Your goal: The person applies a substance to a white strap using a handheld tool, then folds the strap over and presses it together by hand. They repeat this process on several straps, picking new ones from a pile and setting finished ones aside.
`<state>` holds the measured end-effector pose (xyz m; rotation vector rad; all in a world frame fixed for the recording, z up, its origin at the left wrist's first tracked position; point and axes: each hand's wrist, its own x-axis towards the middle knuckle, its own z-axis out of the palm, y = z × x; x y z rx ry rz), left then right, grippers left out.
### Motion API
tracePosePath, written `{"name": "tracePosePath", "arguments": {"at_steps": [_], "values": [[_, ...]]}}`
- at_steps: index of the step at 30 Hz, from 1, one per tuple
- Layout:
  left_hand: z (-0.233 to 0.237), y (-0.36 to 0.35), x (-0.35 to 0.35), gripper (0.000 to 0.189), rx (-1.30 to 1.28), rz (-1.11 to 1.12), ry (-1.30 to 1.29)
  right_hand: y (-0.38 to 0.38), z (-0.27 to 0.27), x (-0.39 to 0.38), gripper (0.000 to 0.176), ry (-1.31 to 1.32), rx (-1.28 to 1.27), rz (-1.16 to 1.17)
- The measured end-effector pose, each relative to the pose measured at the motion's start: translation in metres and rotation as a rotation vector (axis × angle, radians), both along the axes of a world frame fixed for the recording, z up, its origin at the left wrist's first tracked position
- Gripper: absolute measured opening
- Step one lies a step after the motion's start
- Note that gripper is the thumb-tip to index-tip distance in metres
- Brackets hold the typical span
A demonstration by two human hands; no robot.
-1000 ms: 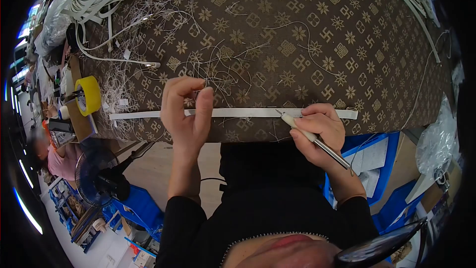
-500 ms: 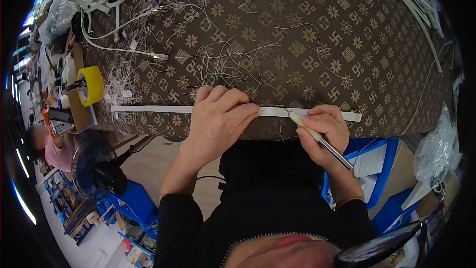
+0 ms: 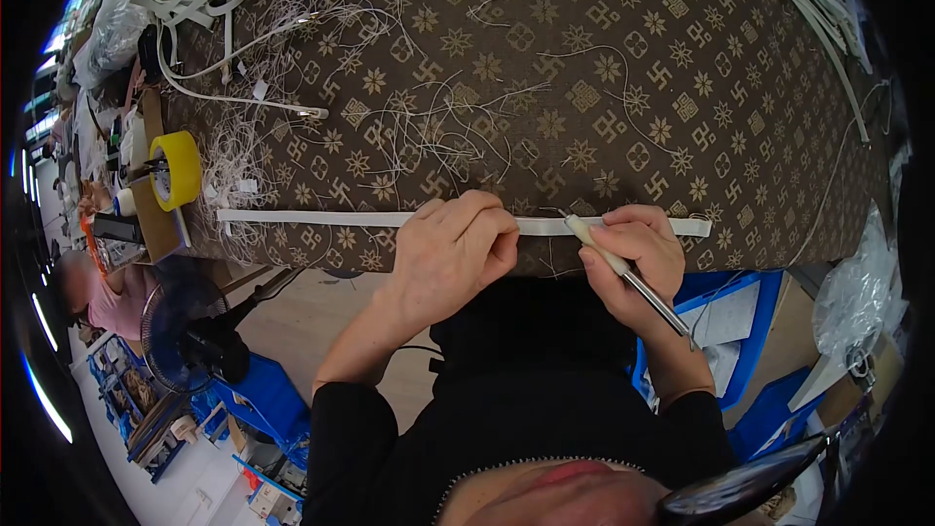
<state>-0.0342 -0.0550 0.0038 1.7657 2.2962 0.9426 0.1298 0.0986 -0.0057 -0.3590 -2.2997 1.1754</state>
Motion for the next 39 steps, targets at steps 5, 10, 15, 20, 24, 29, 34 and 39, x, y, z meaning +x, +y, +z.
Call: {"name": "tracePosePath", "arguments": {"at_steps": [5,10,15,20,24,29,34,39], "values": [[-0.003,-0.004,0.006,0.024,0.012,0.035,-0.263,-0.001,-0.001,0.0,0.029,0.004,0.01,-0.005],[0.012,-0.006,0.003,0.03,-0.1,0.092,-0.437,0.0,-0.001,0.0,0.029,0.003,0.024,0.0],[0.027,-0.001,0.003,0.036,-0.21,0.084,-0.551,0.0,0.0,0.0,0.029,0.001,0.025,0.003],[0.023,-0.001,0.009,0.035,-0.269,0.151,-0.452,0.0,0.0,0.0,0.03,0.009,0.027,0.002],[0.015,-0.004,0.009,0.031,-0.187,0.138,-0.313,0.0,-0.001,0.0,0.029,0.005,0.034,-0.001],[0.016,-0.006,0.008,0.021,-0.098,0.103,-0.144,0.0,-0.001,0.0,0.029,-0.003,0.027,0.002],[0.014,-0.002,0.008,0.02,-0.073,0.083,-0.086,-0.001,0.003,-0.001,0.028,-0.013,0.011,0.009],[0.008,-0.002,0.009,0.021,-0.033,0.088,-0.1,-0.008,0.006,-0.008,0.027,-0.018,-0.028,0.058]]}}
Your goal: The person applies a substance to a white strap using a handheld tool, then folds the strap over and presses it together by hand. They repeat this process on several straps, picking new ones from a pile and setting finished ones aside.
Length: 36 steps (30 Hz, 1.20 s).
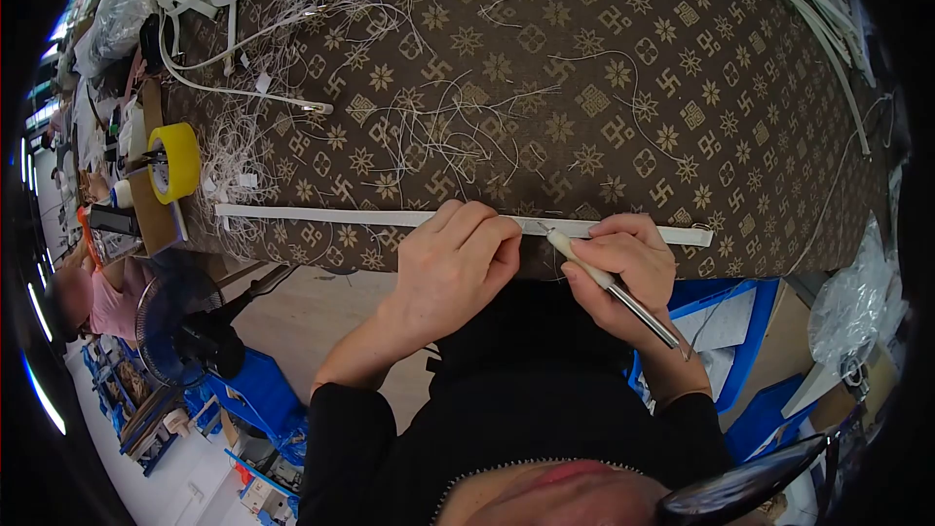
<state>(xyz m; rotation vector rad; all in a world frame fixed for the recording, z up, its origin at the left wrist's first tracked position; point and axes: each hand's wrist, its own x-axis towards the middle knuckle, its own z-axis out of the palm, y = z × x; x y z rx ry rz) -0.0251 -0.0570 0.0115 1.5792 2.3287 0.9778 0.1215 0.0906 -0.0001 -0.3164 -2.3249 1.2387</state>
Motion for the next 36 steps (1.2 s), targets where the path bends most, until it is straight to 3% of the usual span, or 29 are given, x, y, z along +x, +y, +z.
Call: {"name": "tracePosePath", "arguments": {"at_steps": [36], "values": [[-0.0026,-0.0007,0.0006,0.024,0.029,0.037,-0.051,-0.0006,-0.0036,-0.0053,0.027,-0.032,0.027,0.043]]}}
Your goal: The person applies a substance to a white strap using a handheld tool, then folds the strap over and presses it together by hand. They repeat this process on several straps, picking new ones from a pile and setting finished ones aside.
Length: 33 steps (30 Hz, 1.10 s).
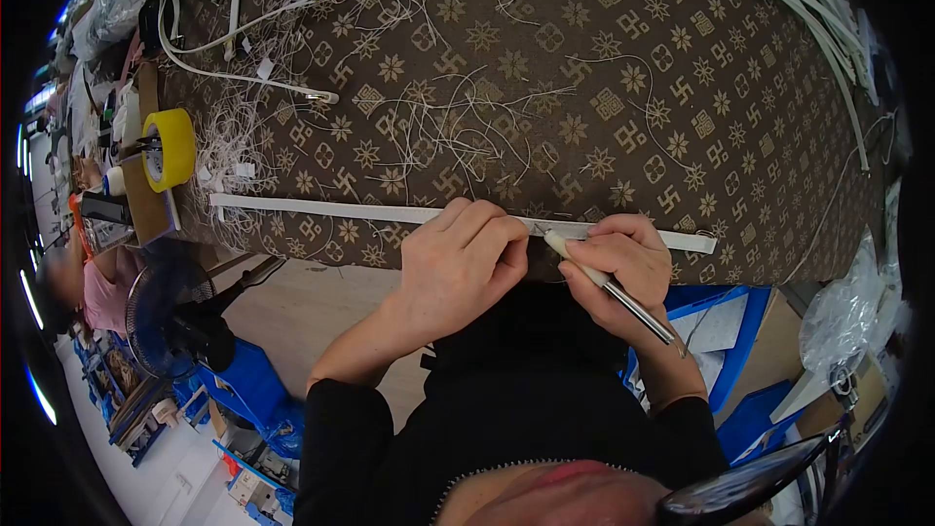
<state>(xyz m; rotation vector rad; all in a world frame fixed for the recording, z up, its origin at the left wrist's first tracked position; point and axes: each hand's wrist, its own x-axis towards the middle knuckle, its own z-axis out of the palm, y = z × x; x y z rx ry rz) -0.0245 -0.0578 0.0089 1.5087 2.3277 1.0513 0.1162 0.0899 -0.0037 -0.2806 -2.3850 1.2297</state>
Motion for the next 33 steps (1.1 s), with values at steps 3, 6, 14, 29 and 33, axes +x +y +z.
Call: {"name": "tracePosePath", "arguments": {"at_steps": [3,6,14,29,33], "values": [[-0.0011,0.0003,0.0,0.021,0.018,0.003,0.036,-0.0001,-0.0006,0.0001,0.027,0.005,-0.005,0.002],[-0.0011,-0.001,0.0004,0.024,0.004,0.003,0.011,0.0003,0.0008,-0.0001,0.027,-0.004,0.004,0.003],[-0.0007,-0.0008,0.0002,0.024,0.006,0.0,0.005,-0.0004,-0.0004,-0.0001,0.028,0.001,0.005,0.002],[-0.0004,-0.001,0.0008,0.024,0.0,0.004,0.01,-0.0005,-0.0008,0.0002,0.027,0.006,0.011,0.004],[-0.0015,-0.0009,0.001,0.025,0.001,0.005,0.016,-0.0005,-0.0003,-0.0005,0.027,0.007,0.012,0.006]]}}
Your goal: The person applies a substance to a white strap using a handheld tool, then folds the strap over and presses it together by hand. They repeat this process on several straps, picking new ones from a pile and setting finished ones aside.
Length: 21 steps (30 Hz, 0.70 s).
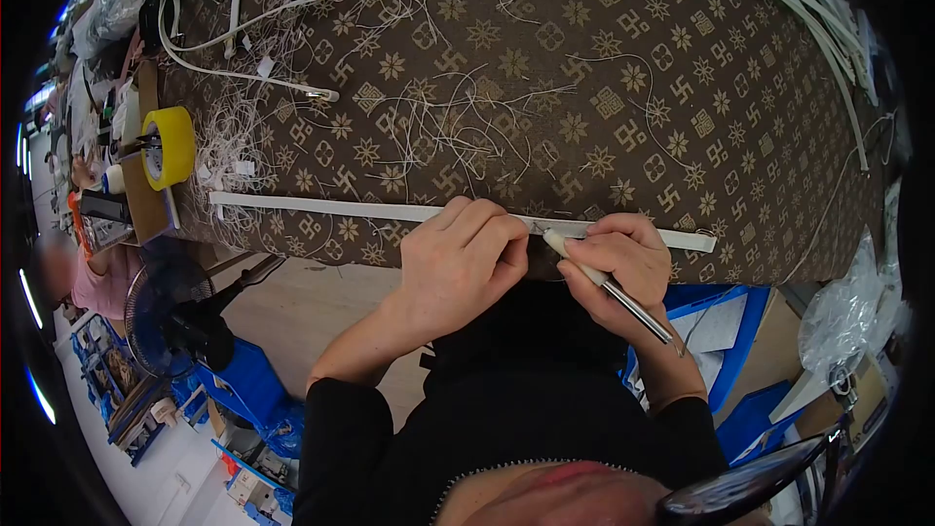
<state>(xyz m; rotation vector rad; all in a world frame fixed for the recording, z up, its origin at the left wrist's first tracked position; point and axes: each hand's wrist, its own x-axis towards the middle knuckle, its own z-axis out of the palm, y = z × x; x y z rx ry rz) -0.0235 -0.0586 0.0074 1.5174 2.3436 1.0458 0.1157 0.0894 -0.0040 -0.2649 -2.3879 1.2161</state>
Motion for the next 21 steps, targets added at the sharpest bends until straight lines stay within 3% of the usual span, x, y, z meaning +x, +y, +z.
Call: {"name": "tracePosePath", "arguments": {"at_steps": [18,21], "values": [[-0.003,-0.001,-0.002,0.021,0.023,-0.008,0.039,0.0,-0.001,0.001,0.027,0.006,-0.018,0.001],[0.003,-0.011,-0.014,0.024,0.12,0.074,-0.203,0.004,0.0,0.004,0.024,0.029,-0.132,-0.026]]}}
